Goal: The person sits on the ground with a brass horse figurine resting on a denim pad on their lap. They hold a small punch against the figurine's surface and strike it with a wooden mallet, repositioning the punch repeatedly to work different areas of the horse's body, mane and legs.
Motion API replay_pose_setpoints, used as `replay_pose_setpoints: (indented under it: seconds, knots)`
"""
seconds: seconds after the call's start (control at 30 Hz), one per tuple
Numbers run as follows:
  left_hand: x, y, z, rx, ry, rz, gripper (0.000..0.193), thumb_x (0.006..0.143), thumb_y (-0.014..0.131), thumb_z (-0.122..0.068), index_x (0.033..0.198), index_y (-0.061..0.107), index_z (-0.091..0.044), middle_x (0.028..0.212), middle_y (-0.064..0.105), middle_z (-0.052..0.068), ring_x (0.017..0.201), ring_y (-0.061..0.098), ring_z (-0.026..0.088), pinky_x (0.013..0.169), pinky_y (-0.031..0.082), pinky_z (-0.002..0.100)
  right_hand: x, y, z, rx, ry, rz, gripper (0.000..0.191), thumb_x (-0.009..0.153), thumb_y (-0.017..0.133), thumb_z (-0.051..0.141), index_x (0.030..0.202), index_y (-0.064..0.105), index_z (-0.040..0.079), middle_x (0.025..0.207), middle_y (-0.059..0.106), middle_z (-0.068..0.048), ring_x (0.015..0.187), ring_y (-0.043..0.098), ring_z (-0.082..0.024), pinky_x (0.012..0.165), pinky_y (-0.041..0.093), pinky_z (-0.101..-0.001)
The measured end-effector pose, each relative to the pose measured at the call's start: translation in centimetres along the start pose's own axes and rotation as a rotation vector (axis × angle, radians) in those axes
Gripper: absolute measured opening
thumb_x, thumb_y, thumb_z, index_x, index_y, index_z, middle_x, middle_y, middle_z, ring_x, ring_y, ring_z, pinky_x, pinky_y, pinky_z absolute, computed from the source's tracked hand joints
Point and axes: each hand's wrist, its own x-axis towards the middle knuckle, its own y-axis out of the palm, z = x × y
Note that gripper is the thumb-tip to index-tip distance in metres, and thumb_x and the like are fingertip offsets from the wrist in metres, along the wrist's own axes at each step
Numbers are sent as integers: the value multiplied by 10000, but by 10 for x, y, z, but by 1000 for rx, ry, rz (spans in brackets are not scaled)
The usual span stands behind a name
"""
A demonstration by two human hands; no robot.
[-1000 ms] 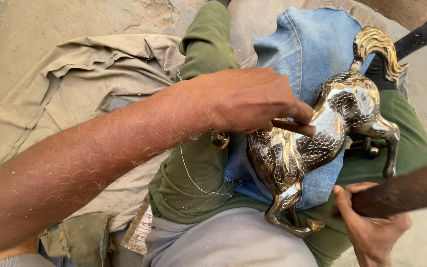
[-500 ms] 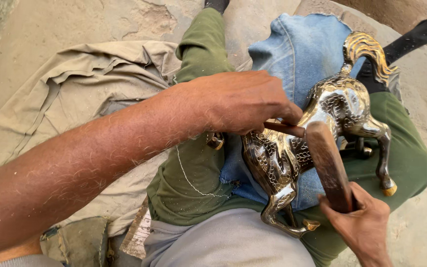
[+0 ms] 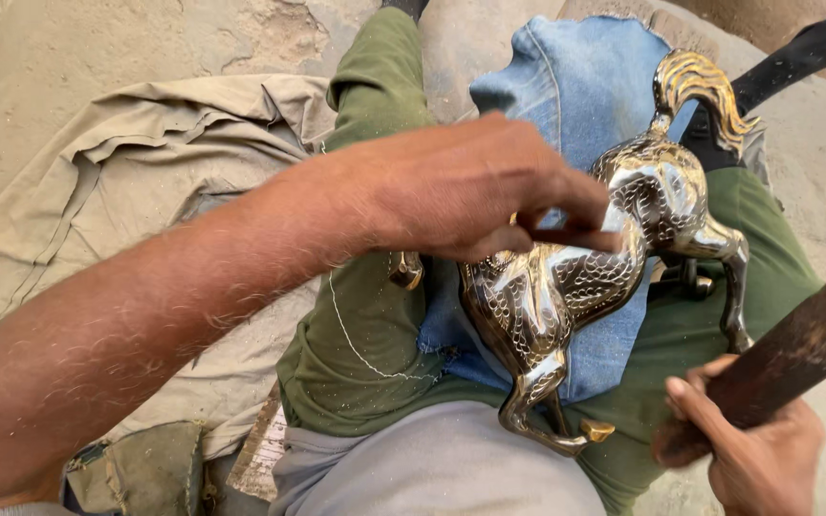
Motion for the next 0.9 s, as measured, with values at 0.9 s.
replay_pose_setpoints:
  seconds: [0.9]
  knots:
    - [-8, 29, 27, -194, 148, 87, 490, 751, 794, -58, 1214, 654, -139, 818, 732, 72, 765, 715, 268, 663, 516, 437, -84, -54, -124, -155, -26, 353, 572, 855, 829, 366, 1225, 536, 43, 817, 723, -76, 749, 757, -182, 933, 483, -384]
